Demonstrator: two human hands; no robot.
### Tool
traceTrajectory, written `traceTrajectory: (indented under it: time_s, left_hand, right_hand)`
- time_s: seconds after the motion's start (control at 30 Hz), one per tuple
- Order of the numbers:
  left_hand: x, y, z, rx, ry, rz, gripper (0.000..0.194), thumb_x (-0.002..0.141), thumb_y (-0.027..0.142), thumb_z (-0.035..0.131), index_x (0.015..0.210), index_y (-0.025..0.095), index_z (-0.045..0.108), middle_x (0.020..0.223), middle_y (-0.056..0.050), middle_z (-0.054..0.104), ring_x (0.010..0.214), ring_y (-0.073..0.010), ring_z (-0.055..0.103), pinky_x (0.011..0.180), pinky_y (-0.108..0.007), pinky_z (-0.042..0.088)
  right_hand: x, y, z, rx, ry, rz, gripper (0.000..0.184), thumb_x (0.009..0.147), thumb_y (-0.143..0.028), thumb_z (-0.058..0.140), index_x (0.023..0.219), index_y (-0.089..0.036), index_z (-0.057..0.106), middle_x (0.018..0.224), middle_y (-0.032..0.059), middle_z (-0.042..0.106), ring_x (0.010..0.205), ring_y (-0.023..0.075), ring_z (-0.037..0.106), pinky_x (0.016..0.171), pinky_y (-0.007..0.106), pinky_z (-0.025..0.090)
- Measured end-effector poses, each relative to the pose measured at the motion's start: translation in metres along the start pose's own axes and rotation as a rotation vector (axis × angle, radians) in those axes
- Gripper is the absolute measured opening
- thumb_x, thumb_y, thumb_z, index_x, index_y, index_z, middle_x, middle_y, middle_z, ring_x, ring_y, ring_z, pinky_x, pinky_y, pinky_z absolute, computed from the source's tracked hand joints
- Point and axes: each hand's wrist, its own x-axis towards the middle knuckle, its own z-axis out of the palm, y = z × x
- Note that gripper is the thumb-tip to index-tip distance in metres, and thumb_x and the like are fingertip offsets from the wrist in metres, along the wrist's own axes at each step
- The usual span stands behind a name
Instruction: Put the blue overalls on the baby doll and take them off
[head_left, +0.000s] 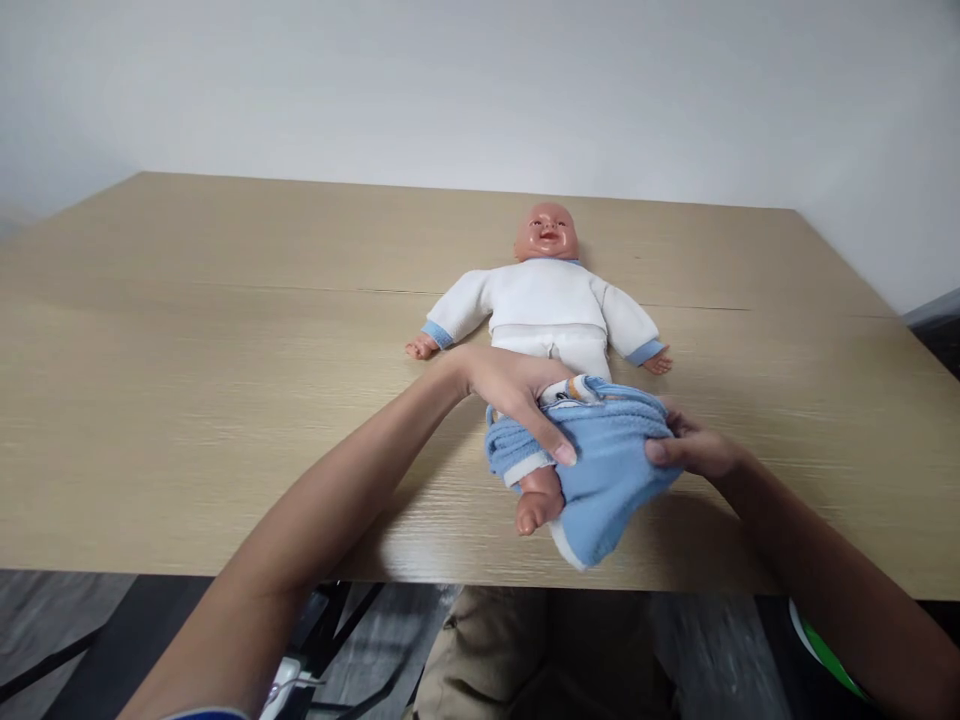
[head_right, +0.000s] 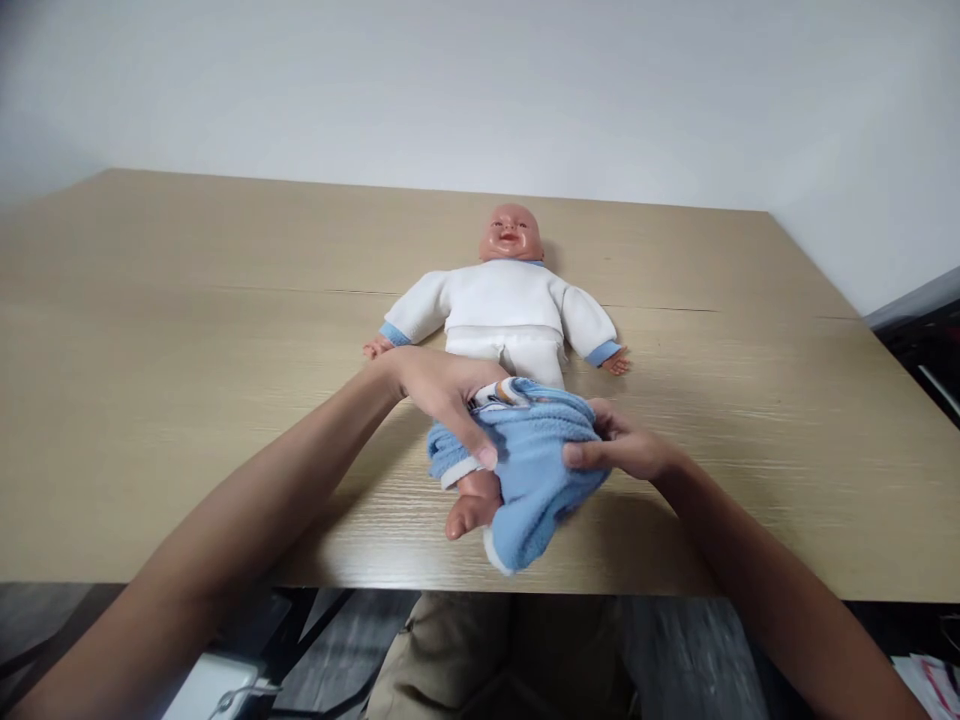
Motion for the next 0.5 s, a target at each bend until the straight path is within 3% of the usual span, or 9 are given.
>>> traceTrajectory:
  time_s: [0.1, 0.23, 0.33, 0.4, 0.5]
  left_hand:
    - [0.001, -0.002, 0.000, 0.037, -0.066, -0.002, 0.029, 0.087, 0.039, 0.098, 0.101, 0.016, 0.087, 0.101, -0.004, 0.087, 0.095, -0.0252, 0.080, 0.085, -0.029, 0.069]
    - [0.003, -0.007, -0.002, 0.063, -0.066, 0.077, 0.031, 0.096, 0.042, 0.091, 0.105, 0.012, 0.087, 0.104, -0.007, 0.088, 0.104, -0.0254, 0.081, 0.097, -0.029, 0.066]
    - [0.005, -0.008, -0.004, 0.047, -0.021, 0.111, 0.032, 0.096, 0.045, 0.091, 0.103, 0.014, 0.087, 0.103, -0.006, 0.088, 0.118, -0.0277, 0.080, 0.112, -0.030, 0.062]
    - [0.006, -0.008, -0.003, 0.023, 0.023, 0.142, 0.032, 0.095, 0.046, 0.092, 0.102, 0.015, 0.087, 0.109, -0.006, 0.088, 0.126, -0.0286, 0.079, 0.118, -0.032, 0.060]
    - [0.007, -0.009, 0.001, -0.017, 0.050, 0.171, 0.030, 0.096, 0.044, 0.092, 0.101, 0.015, 0.087, 0.110, -0.007, 0.088, 0.117, -0.0261, 0.082, 0.111, -0.031, 0.064]
  right_hand:
    - [0.003, 0.007, -0.002, 0.077, 0.132, 0.000, 0.059, 0.073, -0.074, 0.102, 0.089, -0.023, 0.076, 0.077, -0.0019, 0.064, 0.066, 0.0133, 0.053, 0.062, 0.025, 0.049]
    - [0.009, 0.007, -0.004, 0.061, 0.115, 0.039, 0.059, 0.080, -0.075, 0.099, 0.095, -0.023, 0.078, 0.082, -0.0022, 0.067, 0.071, 0.0128, 0.058, 0.065, 0.023, 0.051]
    - [0.007, -0.001, -0.007, -0.048, -0.002, 0.047, 0.057, 0.089, -0.076, 0.091, 0.097, -0.022, 0.078, 0.084, -0.0025, 0.067, 0.073, 0.0129, 0.059, 0.066, 0.022, 0.052]
    - [0.003, -0.006, -0.009, -0.126, -0.130, 0.057, 0.058, 0.088, -0.077, 0.091, 0.095, -0.021, 0.079, 0.081, -0.0025, 0.067, 0.072, 0.0146, 0.060, 0.066, 0.024, 0.053]
    - [-0.004, -0.008, -0.010, -0.169, -0.244, 0.053, 0.059, 0.079, -0.076, 0.097, 0.096, -0.022, 0.081, 0.085, -0.0003, 0.071, 0.080, 0.0208, 0.069, 0.073, 0.029, 0.059]
